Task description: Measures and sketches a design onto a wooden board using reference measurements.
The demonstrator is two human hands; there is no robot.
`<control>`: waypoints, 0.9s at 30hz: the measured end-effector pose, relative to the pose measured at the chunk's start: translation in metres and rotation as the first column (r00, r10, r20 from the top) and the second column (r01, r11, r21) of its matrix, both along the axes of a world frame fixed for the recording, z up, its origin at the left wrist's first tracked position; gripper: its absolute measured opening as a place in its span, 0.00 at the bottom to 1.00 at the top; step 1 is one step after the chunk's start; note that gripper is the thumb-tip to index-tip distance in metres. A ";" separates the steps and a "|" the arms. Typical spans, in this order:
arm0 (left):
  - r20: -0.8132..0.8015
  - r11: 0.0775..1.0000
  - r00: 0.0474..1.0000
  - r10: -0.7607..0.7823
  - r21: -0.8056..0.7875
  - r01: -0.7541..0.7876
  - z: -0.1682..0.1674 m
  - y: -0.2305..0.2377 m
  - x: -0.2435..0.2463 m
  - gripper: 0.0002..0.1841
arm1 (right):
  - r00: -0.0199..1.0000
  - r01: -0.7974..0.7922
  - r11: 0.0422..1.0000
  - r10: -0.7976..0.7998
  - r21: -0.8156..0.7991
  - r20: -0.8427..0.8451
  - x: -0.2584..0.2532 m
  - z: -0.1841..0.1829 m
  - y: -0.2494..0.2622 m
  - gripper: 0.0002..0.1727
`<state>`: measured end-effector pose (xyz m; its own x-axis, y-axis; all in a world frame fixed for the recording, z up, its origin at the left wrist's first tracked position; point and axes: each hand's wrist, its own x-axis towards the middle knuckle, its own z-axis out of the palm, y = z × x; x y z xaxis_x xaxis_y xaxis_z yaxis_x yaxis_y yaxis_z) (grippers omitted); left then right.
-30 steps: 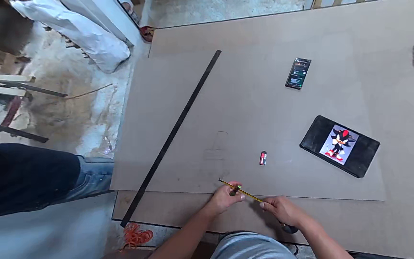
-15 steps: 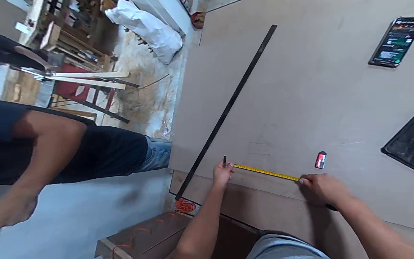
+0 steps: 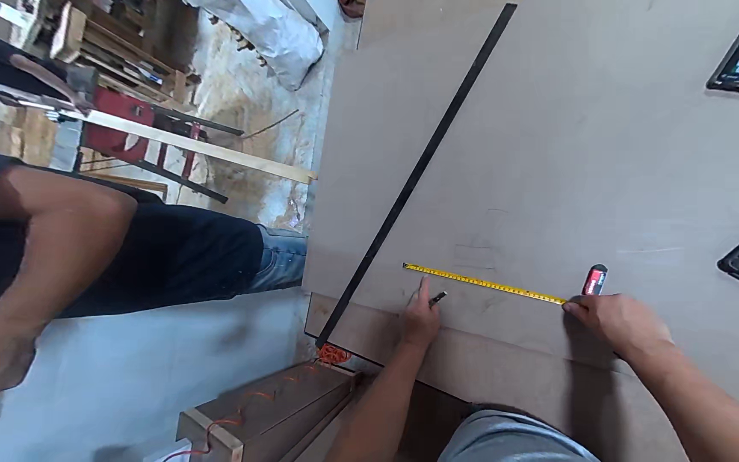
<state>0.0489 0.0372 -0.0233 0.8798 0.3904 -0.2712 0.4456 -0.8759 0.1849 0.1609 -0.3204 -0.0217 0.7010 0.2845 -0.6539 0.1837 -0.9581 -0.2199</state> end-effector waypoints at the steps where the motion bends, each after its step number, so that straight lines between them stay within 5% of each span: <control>1: -0.003 1.000 1.000 -0.021 0.014 0.021 -0.004 0.001 0.001 0.37 | 1.000 -0.011 1.000 0.011 -0.001 -0.005 0.001 -0.001 -0.001 0.25; 10: -0.151 0.997 0.988 -0.019 0.072 0.030 -0.001 0.000 0.009 0.30 | 0.996 -0.086 0.996 0.085 -0.023 -0.037 0.008 0.001 -0.002 0.24; 22: -0.269 0.997 0.963 0.025 -0.069 -0.045 0.014 0.006 0.013 0.35 | 0.993 -0.065 0.998 0.063 -0.016 -0.099 0.008 -0.001 -0.004 0.27; 27: -0.035 0.910 0.936 0.351 -0.223 -0.350 0.057 0.049 0.056 0.38 | 0.992 -0.059 0.998 0.060 0.006 -0.110 0.007 -0.002 -0.006 0.28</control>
<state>0.1053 0.0861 0.0335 0.6992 0.6044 -0.3819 0.7149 -0.5995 0.3599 0.1684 -0.3260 -0.0242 0.6068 0.3255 -0.7252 0.2149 -0.9455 -0.2446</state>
